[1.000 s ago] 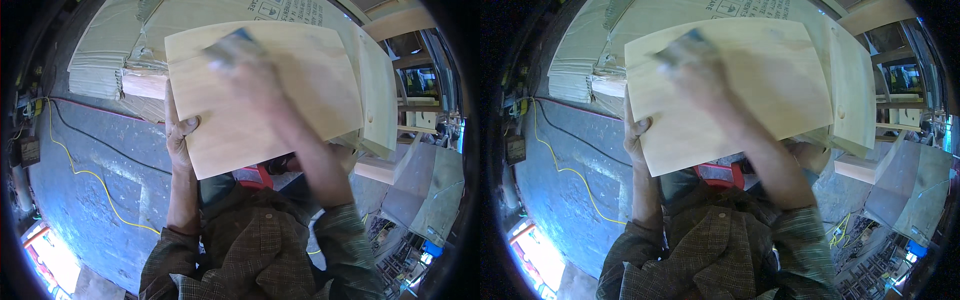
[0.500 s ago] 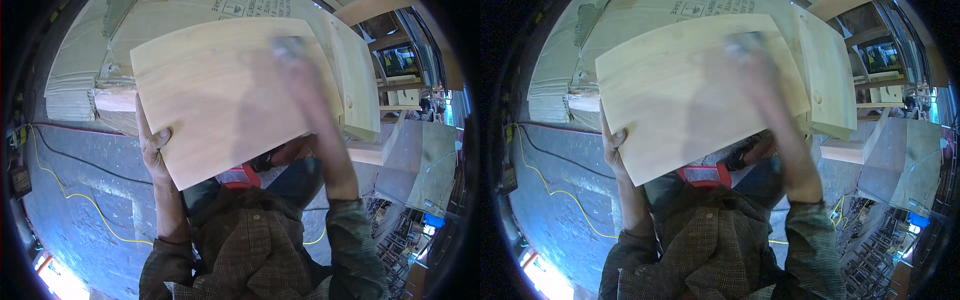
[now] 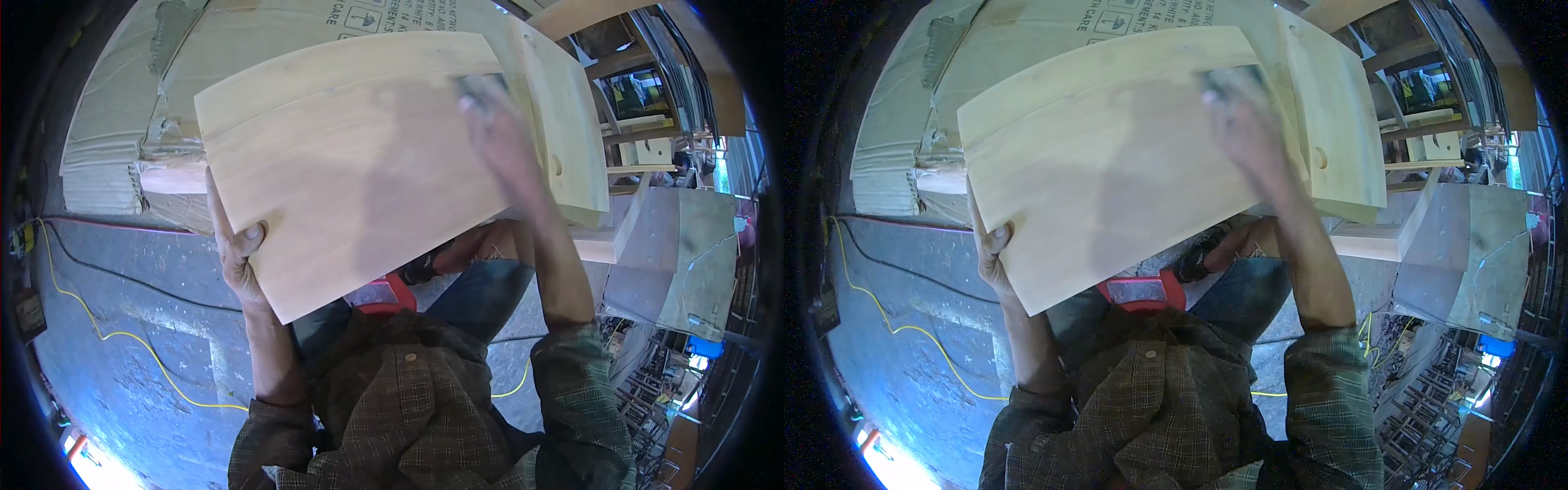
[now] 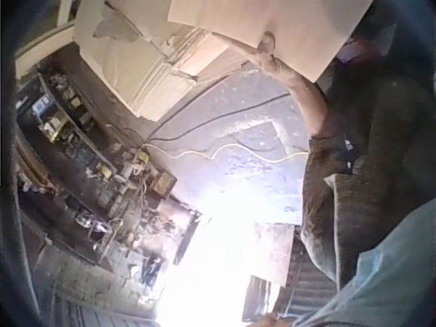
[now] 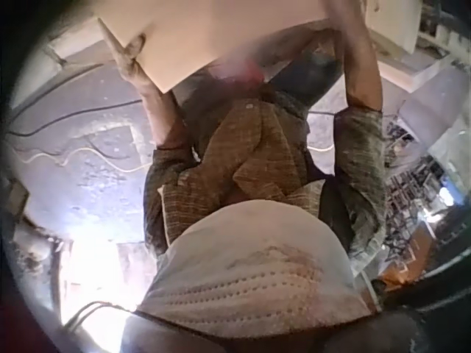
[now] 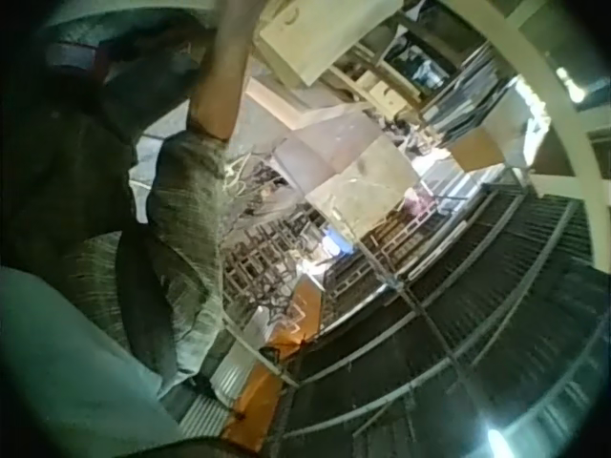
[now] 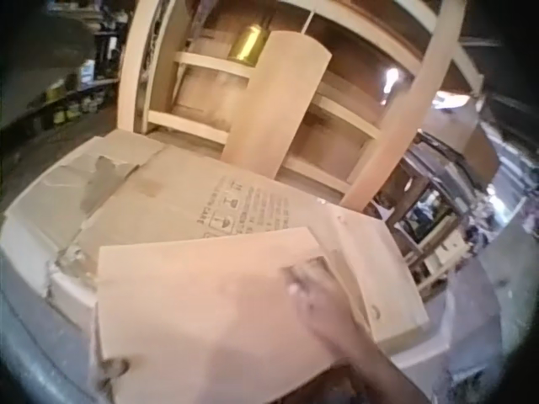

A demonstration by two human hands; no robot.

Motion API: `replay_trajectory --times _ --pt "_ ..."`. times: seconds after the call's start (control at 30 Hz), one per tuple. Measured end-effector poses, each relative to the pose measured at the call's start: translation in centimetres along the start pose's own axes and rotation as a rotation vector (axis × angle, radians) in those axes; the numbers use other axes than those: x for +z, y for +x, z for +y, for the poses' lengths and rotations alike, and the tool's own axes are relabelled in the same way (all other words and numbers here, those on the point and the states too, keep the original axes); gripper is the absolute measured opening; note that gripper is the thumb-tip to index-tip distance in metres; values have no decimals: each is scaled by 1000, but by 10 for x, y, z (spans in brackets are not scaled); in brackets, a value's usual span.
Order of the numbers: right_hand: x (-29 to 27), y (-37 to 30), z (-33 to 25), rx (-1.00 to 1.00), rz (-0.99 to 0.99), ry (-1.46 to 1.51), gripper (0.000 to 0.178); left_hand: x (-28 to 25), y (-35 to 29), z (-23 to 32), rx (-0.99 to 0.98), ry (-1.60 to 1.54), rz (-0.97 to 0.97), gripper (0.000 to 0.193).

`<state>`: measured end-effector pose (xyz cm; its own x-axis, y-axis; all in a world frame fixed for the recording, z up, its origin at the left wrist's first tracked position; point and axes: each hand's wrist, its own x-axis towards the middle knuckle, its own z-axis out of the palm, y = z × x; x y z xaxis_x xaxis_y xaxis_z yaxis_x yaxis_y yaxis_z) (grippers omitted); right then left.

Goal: The person sits on the floor and sands the surface of several light-colored wooden boards using a sanding block. They hold each board on their lap, sand the face, flip it to sand the edges, and then move to the next board in the stack.

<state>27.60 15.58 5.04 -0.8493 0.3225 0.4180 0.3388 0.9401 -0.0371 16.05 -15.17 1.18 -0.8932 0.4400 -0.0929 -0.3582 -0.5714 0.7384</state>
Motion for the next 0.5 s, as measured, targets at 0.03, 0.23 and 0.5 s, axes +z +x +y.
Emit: replay_trajectory --times 0.03,0.23,0.5 --pt "0 -4 -15 -93 7 -2 35 -1 0 1 4 4 4 104" --pt "1 4 24 112 -61 30 36 4 -1 0 -7 39 50 103" --pt "13 7 31 210 -50 63 38 0 1 0 -25 34 15 103"
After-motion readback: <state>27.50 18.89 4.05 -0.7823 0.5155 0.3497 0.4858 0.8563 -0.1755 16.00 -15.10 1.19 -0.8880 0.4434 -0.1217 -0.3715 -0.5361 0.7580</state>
